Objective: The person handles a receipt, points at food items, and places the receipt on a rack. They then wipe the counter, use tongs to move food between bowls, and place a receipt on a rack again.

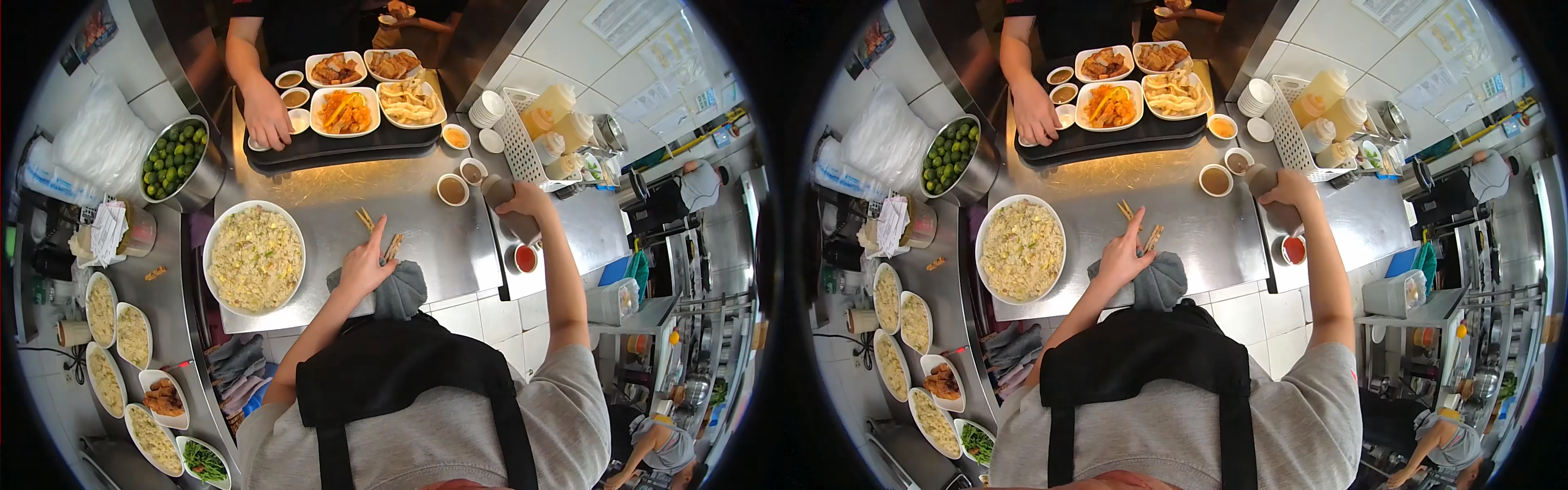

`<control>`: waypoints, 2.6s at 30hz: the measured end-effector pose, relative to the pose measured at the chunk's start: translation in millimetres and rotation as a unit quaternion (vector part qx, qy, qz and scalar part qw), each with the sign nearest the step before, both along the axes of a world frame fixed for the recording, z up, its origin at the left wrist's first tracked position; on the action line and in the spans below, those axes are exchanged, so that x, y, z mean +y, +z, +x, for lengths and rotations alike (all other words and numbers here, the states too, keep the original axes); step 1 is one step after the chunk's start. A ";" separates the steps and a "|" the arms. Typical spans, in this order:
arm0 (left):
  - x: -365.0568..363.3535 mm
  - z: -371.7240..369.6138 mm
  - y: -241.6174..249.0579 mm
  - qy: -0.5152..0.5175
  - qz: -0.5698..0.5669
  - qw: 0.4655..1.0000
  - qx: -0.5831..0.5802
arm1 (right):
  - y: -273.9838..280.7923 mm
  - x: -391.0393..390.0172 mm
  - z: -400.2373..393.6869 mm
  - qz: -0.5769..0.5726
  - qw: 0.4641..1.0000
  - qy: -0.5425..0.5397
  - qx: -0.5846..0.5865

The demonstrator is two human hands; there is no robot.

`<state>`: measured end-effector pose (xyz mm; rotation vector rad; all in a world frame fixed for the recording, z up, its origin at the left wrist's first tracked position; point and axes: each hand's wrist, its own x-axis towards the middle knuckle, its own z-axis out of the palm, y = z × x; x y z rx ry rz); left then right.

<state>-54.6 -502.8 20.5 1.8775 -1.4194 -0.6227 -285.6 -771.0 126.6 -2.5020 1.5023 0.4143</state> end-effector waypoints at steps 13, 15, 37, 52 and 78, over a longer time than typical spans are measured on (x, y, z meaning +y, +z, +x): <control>15.4 -27.0 4.4 0.101 -0.008 0.994 -0.048 | 42.0 -62.6 0.1 -0.033 0.684 -0.048 -0.728; 20.5 -36.7 2.7 0.137 -0.012 0.989 -0.063 | 55.7 -118.7 13.8 -0.223 0.688 -0.017 -0.690; 96.1 -87.8 -21.2 0.429 -0.196 0.863 0.182 | 11.5 65.1 137.3 0.014 0.785 0.419 -0.457; 277.4 -57.2 16.1 0.497 -0.264 0.823 0.077 | -92.6 411.7 203.0 0.512 0.652 0.352 -0.435; 511.2 -133.1 63.7 0.680 -0.255 0.682 0.090 | -103.8 608.6 241.5 0.698 0.452 0.541 0.129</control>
